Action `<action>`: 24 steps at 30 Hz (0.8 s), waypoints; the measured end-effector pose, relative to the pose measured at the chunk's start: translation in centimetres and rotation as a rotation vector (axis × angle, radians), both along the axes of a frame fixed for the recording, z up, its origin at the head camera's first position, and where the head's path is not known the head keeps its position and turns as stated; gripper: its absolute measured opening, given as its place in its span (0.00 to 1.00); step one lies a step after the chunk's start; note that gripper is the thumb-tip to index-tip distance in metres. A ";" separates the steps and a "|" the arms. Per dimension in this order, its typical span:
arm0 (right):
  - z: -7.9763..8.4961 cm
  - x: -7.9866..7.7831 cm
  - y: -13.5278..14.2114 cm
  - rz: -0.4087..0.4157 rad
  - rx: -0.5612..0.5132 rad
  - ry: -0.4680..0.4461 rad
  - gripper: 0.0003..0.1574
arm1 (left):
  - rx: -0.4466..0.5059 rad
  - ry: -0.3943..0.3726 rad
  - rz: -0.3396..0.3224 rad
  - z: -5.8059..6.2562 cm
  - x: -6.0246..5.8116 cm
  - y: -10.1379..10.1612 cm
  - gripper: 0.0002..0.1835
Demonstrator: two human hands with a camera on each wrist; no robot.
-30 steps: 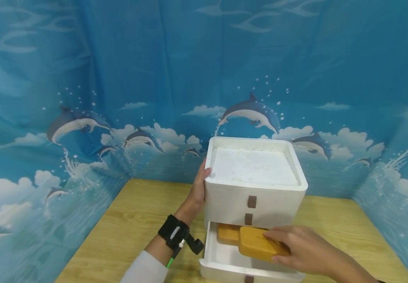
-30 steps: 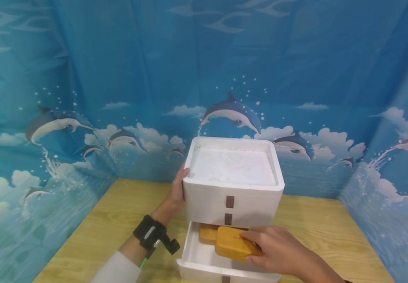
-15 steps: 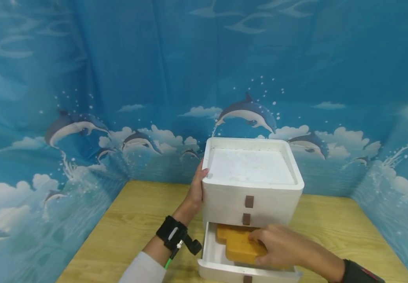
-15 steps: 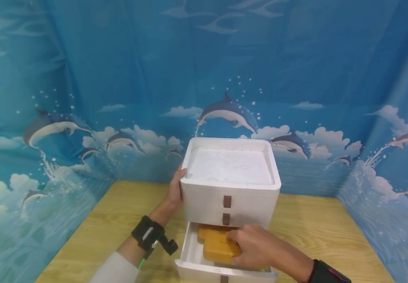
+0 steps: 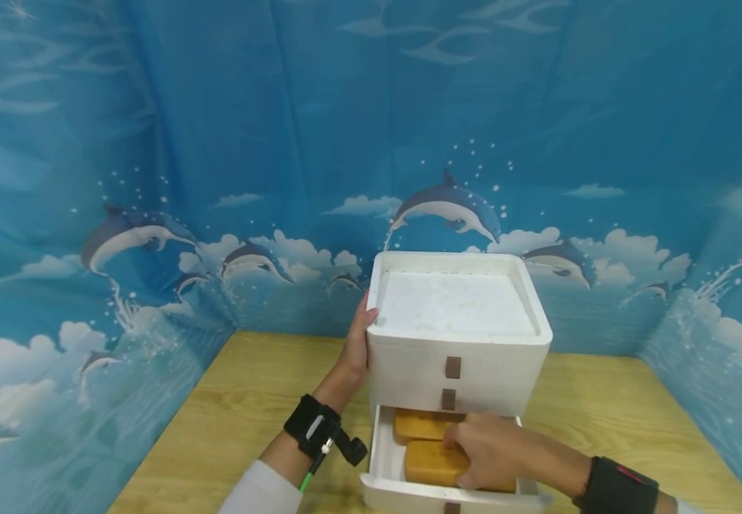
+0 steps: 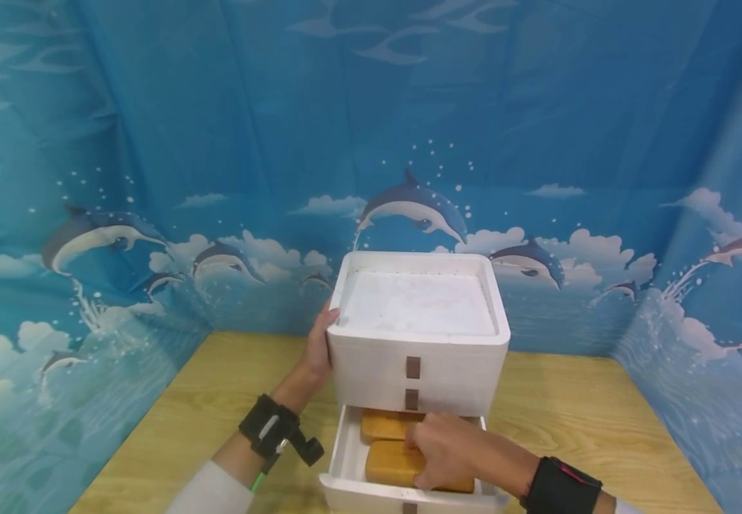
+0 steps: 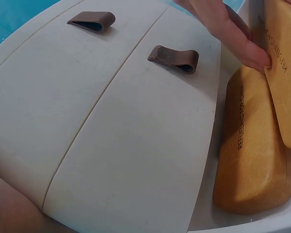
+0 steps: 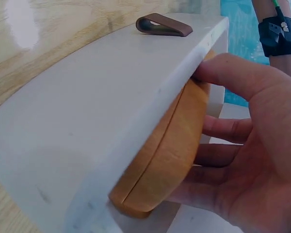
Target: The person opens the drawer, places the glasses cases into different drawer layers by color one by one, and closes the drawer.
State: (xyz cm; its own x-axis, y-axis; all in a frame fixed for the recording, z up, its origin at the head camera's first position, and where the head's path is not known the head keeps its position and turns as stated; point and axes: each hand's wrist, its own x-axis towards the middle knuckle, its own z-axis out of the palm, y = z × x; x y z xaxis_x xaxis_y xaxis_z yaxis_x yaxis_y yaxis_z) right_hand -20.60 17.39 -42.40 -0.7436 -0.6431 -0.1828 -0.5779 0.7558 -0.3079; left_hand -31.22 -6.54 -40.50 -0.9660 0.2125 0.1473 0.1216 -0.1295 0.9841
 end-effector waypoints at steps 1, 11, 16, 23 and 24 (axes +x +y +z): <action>-0.1 -0.1 -0.1 0.000 0.003 0.004 0.23 | 0.002 0.002 -0.001 0.0 0.0 0.0 0.37; -0.8 -0.5 -1.1 -0.010 0.085 -0.019 0.24 | -0.010 -0.014 0.003 -0.3 0.1 0.2 0.37; -1.1 -0.6 -1.4 0.033 0.118 0.031 0.19 | -0.004 -0.005 -0.004 -0.5 0.0 0.2 0.37; -1.3 -1.1 -2.1 0.106 0.208 0.153 0.30 | -0.006 0.017 0.001 -0.4 -0.2 0.1 0.37; -1.4 -1.1 -2.2 0.104 0.218 0.156 0.31 | -0.009 0.019 -0.001 -0.4 -0.1 0.1 0.38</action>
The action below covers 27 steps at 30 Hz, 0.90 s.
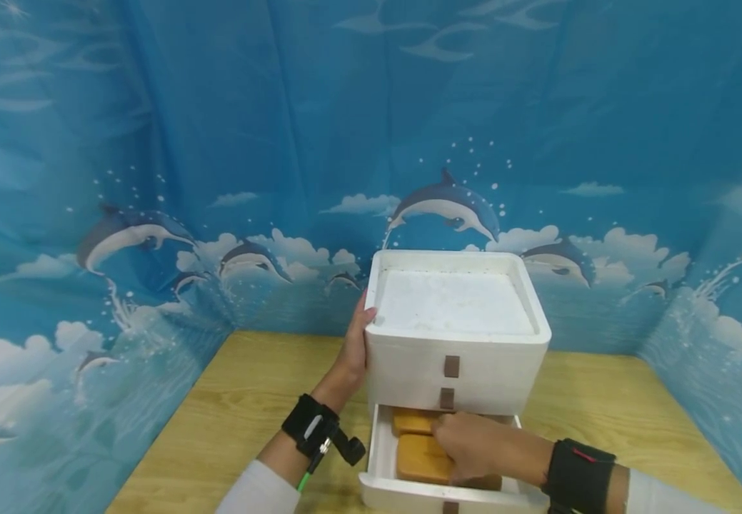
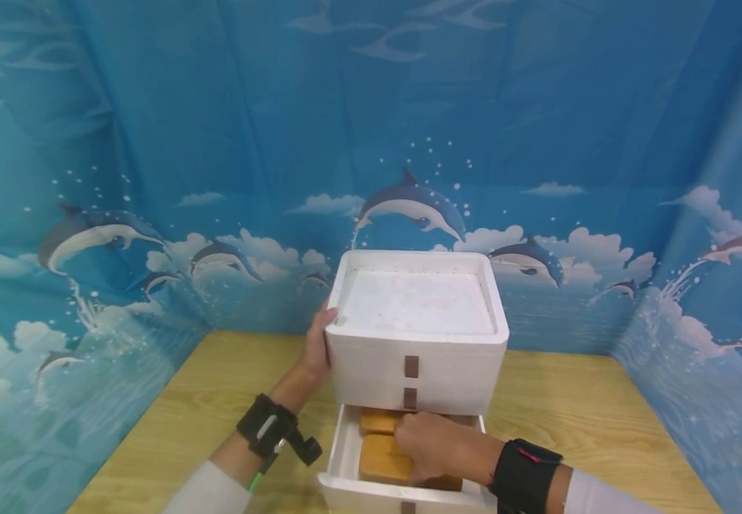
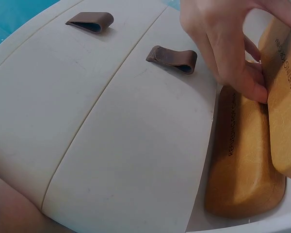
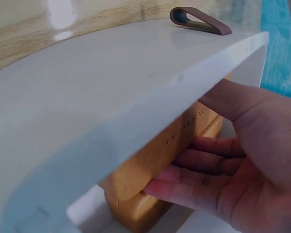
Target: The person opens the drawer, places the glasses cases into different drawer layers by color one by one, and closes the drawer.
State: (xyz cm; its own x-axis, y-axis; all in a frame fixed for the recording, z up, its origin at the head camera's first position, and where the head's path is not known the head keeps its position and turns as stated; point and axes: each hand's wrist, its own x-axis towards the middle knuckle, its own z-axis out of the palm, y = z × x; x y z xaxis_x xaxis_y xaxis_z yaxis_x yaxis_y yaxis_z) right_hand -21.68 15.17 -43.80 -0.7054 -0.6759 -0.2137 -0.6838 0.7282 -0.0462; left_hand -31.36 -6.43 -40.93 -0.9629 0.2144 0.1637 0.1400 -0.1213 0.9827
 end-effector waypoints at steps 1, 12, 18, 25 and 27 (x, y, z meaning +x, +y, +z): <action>0.0 0.0 -0.1 -0.004 0.007 0.009 0.33 | -0.001 0.000 -0.002 0.0 0.0 0.0 0.38; -0.7 0.4 -0.8 0.038 0.108 0.159 0.42 | 0.005 -0.002 0.004 0.2 0.1 -0.1 0.37; -0.8 0.7 -0.1 0.081 0.084 0.217 0.45 | 0.009 0.002 -0.001 0.2 0.1 0.1 0.38; 0.5 1.1 0.4 0.051 0.012 0.154 0.39 | 0.013 -0.006 -0.002 0.3 0.3 0.2 0.38; 1.0 1.5 0.4 0.042 -0.022 0.151 0.36 | 0.015 -0.008 0.003 0.3 0.3 0.1 0.38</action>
